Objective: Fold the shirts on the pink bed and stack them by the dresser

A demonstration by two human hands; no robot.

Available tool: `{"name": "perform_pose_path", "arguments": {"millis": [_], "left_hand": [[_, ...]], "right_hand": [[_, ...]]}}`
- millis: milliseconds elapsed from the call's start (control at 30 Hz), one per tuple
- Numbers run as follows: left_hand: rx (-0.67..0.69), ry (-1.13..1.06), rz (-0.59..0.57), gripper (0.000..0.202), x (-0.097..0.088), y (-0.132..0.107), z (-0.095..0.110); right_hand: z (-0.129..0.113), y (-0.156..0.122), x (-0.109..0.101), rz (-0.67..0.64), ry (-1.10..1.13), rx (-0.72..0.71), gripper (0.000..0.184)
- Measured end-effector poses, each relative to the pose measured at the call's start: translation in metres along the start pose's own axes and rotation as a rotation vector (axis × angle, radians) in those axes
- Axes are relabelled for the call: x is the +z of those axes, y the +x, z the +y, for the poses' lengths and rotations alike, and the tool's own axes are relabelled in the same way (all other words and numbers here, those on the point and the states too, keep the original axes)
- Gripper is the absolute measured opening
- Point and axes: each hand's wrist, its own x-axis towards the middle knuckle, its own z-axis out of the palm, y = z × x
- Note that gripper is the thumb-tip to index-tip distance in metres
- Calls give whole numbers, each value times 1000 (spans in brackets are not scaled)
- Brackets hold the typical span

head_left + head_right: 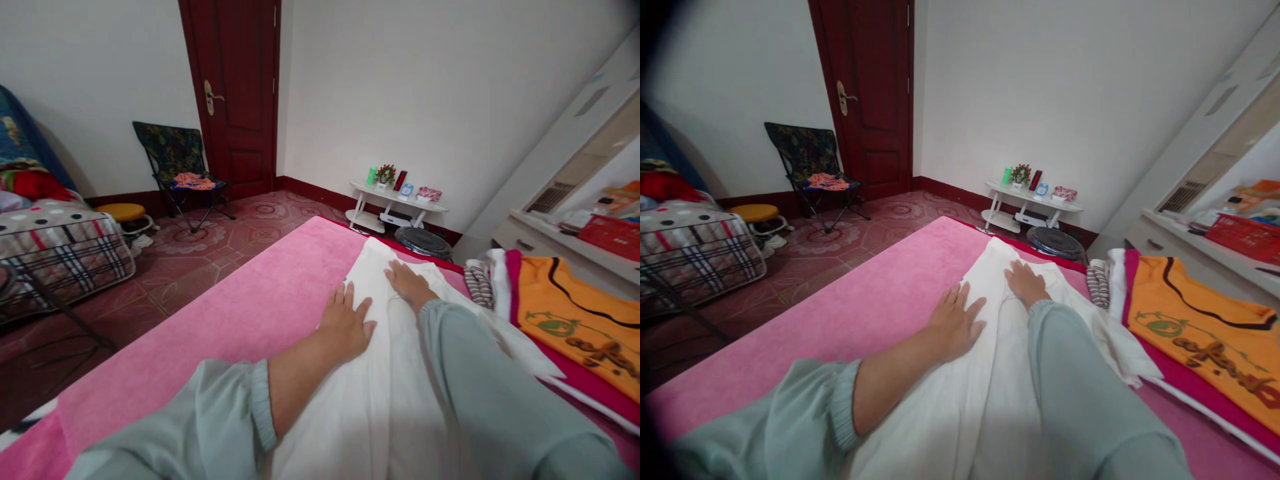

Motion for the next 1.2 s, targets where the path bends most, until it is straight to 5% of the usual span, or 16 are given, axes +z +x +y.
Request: {"name": "perform_pose_path", "arguments": {"millis": [100,267,433,567,700,933,1033,1200], "left_hand": [[-1,-17,5,60,-1,0,-1],[19,-30,16,59,0,0,-4],[23,-19,0,58,-3,0,-3],[62,7,-38,61,-7,-6,-5],[155,8,-109,66,-15,-32,-17],[247,12,-185,67,-36,-105,-52],[281,-36,-230,69,-49,-129,-64],[352,-271,-189,43,-83,-166,-63]], "right_hand": [[-6,-4,-9,-42,-16,52,59],[-9,-50,-6,127,-24,-62,63],[7,-98,-8,-127,8,-78,65],[-2,-147,-10,-88,-15,-101,61],[-13,-201,-1,43,-42,-101,57],[-34,-255,-14,-35,50,-114,59],[-46,-276,-22,31,194,-255,59],[-60,-311,-32,201,482,-783,48]]}}
